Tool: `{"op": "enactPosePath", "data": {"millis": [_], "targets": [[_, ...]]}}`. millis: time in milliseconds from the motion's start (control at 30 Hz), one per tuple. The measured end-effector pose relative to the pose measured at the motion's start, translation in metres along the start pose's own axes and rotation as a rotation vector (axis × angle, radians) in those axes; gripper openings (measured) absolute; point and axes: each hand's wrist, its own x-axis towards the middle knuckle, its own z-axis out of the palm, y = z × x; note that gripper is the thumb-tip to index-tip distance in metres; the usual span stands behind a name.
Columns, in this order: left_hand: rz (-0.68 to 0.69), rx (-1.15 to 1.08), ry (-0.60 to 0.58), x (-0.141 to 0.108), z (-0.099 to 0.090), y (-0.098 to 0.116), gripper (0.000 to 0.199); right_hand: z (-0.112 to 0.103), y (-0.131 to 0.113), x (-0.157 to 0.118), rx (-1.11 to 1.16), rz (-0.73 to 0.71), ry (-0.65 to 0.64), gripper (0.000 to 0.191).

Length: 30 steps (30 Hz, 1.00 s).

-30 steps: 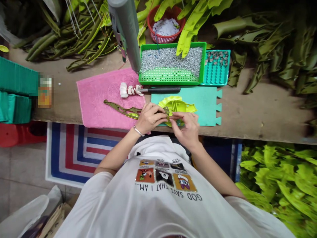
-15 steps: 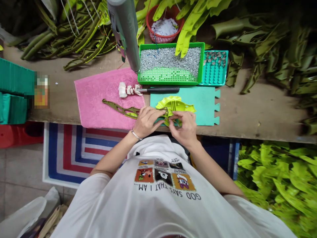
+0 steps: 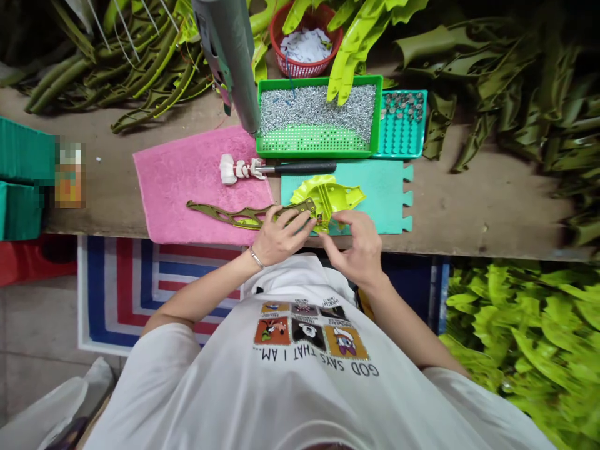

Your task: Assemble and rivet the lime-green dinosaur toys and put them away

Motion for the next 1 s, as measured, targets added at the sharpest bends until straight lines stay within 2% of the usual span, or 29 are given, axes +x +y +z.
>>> {"op": "enactPosePath", "data": {"millis": [133, 267, 400, 567, 667, 1000], "targets": [[0.062, 0.018, 0.009, 0.002, 0.001, -0.001, 0.026, -0.008, -0.001, -0.002, 0.092, 0.161, 0.025, 0.012], [0.146, 0.025, -0.011, 0.001, -0.003, -0.006, 0.028, -0.008, 0.001, -0.005, 0.184, 0.197, 0.005, 0.010], [0.142, -0.056, -0.094, -0.003, -0.005, -0.010, 0.036, -0.005, 0.005, -0.010, 0.192, 0.159, -0.039, 0.021], [0.126, -0.114, -0.093, -0.005, -0.001, -0.013, 0.038, 0.001, 0.011, -0.010, 0.082, -0.037, -0.084, 0.030], [0.124, -0.141, -0.109, -0.005, 0.000, -0.013, 0.041, 0.003, 0.013, -0.010, 0.008, -0.097, -0.081, 0.030], [0.118, -0.137, -0.140, -0.005, -0.002, -0.010, 0.039, -0.013, 0.015, -0.014, 0.144, 0.071, -0.111, 0.024]]}}
